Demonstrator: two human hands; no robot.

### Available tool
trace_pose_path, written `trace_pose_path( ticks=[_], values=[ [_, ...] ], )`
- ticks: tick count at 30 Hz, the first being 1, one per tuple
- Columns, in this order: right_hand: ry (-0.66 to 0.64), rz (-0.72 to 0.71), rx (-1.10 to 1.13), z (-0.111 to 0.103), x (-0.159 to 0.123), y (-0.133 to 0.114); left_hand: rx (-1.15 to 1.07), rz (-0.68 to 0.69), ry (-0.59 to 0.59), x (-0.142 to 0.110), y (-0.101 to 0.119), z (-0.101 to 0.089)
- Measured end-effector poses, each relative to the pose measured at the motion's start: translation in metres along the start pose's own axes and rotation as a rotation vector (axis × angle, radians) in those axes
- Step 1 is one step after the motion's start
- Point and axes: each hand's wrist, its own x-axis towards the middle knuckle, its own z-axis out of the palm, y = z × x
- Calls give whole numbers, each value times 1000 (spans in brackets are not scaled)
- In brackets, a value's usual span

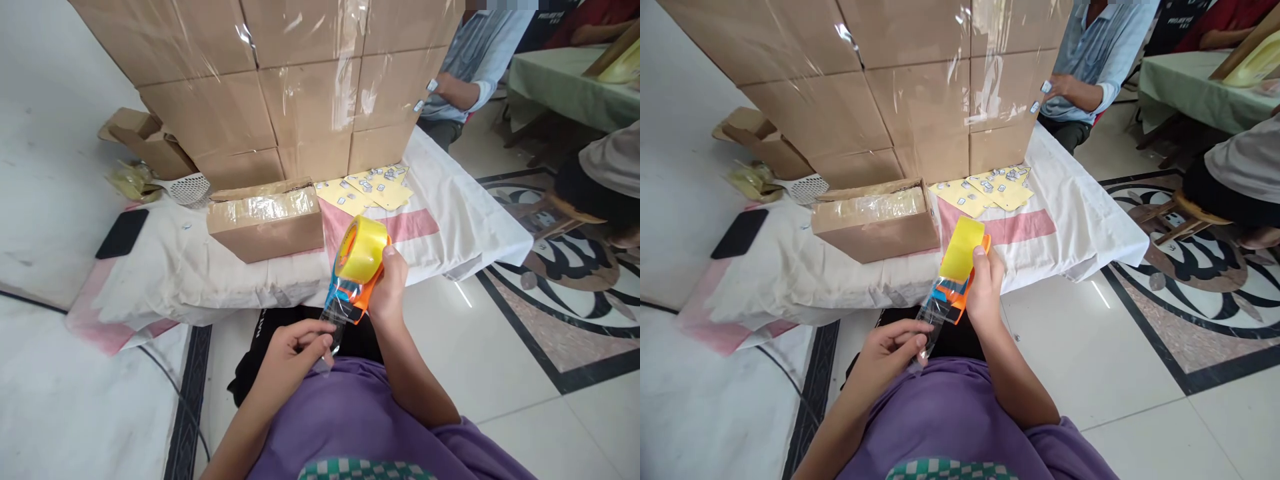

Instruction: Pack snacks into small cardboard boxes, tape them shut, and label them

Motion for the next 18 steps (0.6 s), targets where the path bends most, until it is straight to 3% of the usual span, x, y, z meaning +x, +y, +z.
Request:
trace_pose_path(
  ticks=[8,14,18],
  values=[
    [4,50,-102,-8,9,30,-47,-139,-17,12,2,-5],
    [18,84,-65,-5,20,51,-59,-195,13,19,4,-7],
    [97,118,21,-3,27,58,-86,-195,9,27,-1,-1]
  ],
)
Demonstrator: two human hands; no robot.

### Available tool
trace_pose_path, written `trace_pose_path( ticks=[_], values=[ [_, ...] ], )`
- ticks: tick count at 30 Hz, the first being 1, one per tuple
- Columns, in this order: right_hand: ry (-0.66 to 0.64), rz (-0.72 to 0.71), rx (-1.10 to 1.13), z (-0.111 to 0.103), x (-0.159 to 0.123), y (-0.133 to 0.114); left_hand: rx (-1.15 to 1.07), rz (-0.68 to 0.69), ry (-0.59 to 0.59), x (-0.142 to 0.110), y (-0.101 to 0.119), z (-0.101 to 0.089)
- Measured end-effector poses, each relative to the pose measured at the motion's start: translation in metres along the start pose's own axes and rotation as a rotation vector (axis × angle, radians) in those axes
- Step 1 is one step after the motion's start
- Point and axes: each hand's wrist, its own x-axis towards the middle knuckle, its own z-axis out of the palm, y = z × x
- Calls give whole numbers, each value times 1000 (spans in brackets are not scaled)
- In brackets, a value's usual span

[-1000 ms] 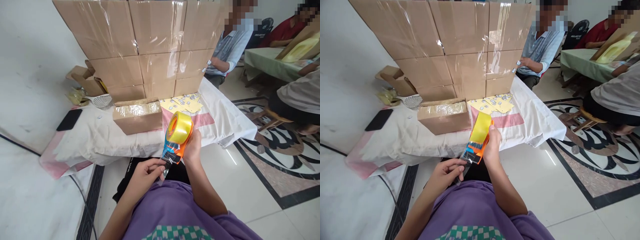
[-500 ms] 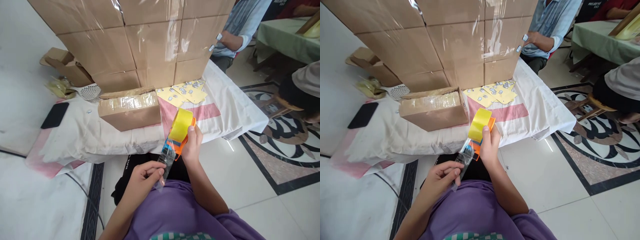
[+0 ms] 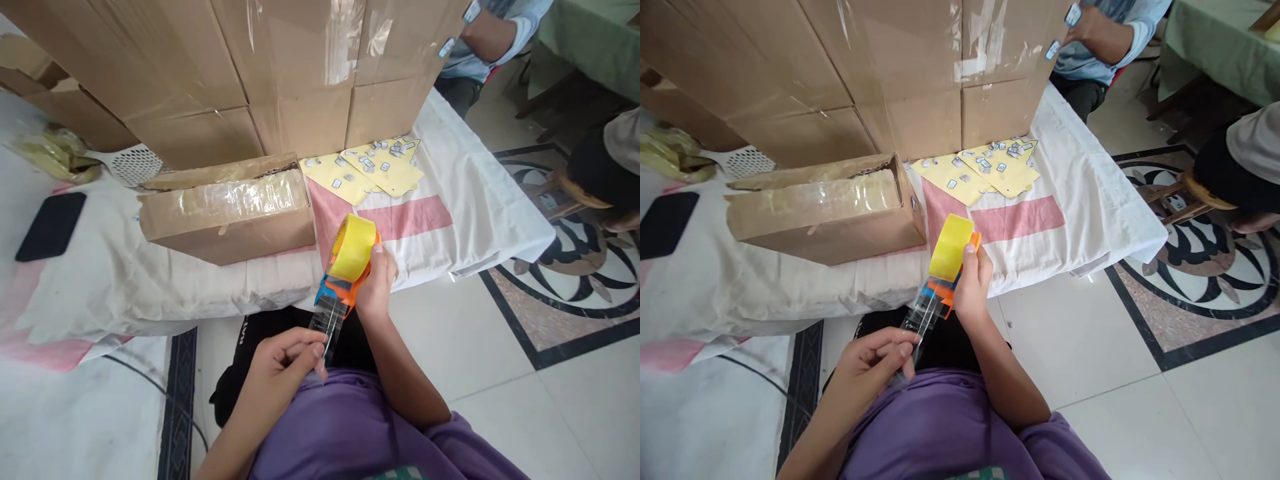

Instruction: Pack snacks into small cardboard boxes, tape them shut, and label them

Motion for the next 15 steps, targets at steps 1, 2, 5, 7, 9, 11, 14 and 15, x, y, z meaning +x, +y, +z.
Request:
trace_pose_path(
  ticks=[1,2,5,7,9,11,14,15],
  values=[
    [13,11,25,0,2,0,-4,0,-1,3,-2,2],
    [17,23,37,1,3,-1,-7,0,-3,6,-4,4],
    [-30,44,-20,1,6,-4,-5,28,-16,13,-8,9],
    [-70,37,-69,0,6,-7,1,67,-27,15,-8,11],
    [-118,28,-81,-1,6,-8,9,96,-31,17,-8,13],
    [-203,31,-76,-3,7,-9,12,108,-37,18,-8,13],
    [-345,35,-63,-6,9,-9,25,125,-52,20,-10,13],
    [-372,35,-64,-7,10,-9,31,128,-54,21,-11,13]
  ],
)
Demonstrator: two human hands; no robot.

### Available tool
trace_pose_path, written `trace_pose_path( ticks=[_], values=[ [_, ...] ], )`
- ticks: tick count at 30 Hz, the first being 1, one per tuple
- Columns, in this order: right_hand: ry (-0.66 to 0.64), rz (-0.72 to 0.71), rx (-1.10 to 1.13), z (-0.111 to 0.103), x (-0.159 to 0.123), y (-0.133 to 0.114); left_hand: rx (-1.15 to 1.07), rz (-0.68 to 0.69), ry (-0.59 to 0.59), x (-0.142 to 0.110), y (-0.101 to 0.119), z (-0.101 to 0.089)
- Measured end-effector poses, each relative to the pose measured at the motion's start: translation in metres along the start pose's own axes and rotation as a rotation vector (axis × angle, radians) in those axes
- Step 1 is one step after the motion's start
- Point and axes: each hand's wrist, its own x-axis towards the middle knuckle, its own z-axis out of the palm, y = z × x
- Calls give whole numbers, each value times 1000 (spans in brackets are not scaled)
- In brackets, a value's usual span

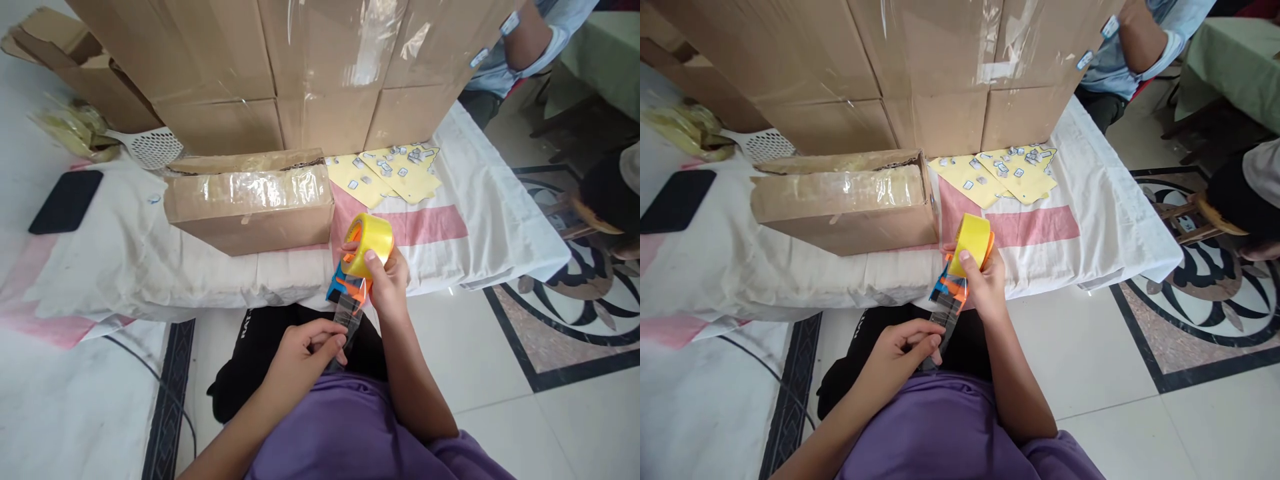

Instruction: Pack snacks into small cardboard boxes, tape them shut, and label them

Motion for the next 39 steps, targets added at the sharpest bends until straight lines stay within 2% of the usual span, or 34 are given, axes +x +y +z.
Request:
trace_pose_path(
  ticks=[6,10,16,20,23,28,31,35,39],
  values=[
    [-9,-26,46,-2,-1,2,38,26,23,0,-6,-1],
    [-8,-19,71,3,-2,3,154,71,70,0,-10,-2],
    [197,48,-62,11,0,2,241,121,91,1,-13,-5],
    [260,110,-115,13,1,-5,264,120,87,1,-14,-4],
    [248,97,-99,10,-2,-9,293,122,70,1,-16,-3],
    [103,29,93,3,-4,-2,323,140,33,2,-18,0],
    [145,83,155,1,-3,1,338,139,38,3,-16,1],
    [241,104,111,3,-2,-6,339,130,47,4,-15,1],
    [266,106,84,2,-3,-14,337,136,17,5,-15,0]
  ],
)
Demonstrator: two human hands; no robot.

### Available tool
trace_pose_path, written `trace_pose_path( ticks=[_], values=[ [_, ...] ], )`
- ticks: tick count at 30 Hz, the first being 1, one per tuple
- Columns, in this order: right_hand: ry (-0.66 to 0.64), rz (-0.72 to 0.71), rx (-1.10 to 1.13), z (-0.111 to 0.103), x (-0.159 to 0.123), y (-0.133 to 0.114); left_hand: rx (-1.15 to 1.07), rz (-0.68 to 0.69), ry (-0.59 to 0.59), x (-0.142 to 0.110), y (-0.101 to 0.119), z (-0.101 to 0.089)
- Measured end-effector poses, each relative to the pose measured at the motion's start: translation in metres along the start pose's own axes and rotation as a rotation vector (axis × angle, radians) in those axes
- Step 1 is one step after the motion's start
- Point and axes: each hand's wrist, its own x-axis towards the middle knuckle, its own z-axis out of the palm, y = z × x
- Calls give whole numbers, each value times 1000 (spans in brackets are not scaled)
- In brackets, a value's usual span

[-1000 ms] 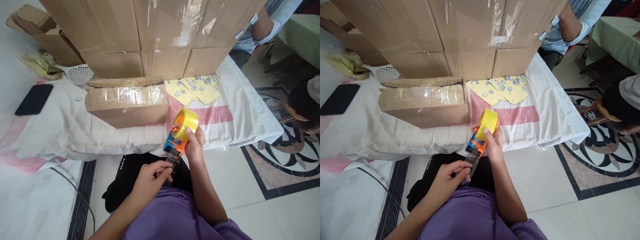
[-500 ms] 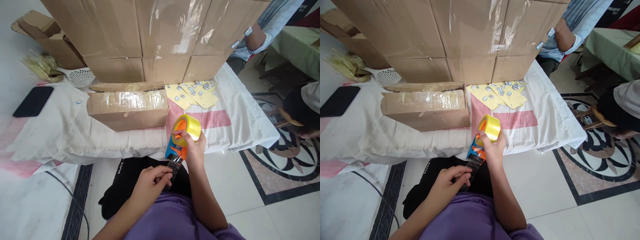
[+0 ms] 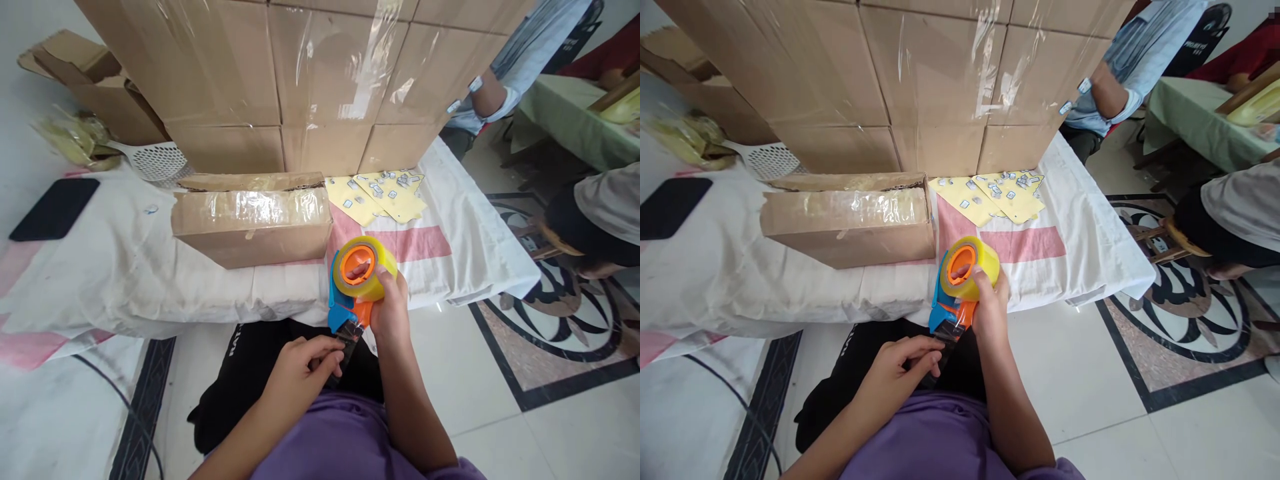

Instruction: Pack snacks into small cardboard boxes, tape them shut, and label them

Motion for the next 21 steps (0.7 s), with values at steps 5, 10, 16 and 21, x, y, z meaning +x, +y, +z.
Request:
trace_pose_path(
  ticks=[5,10,16,21],
  values=[
    [55,1,-24,-3,0,1,3,4,-21,1,-1,2],
    [106,-34,22,-1,-1,4,-7,8,-9,3,-2,2],
    [25,-19,-12,7,-2,5,-60,-1,40,3,-7,-2],
    [-102,-70,-12,6,0,20,-162,-47,24,10,-18,-1]
  ],
)
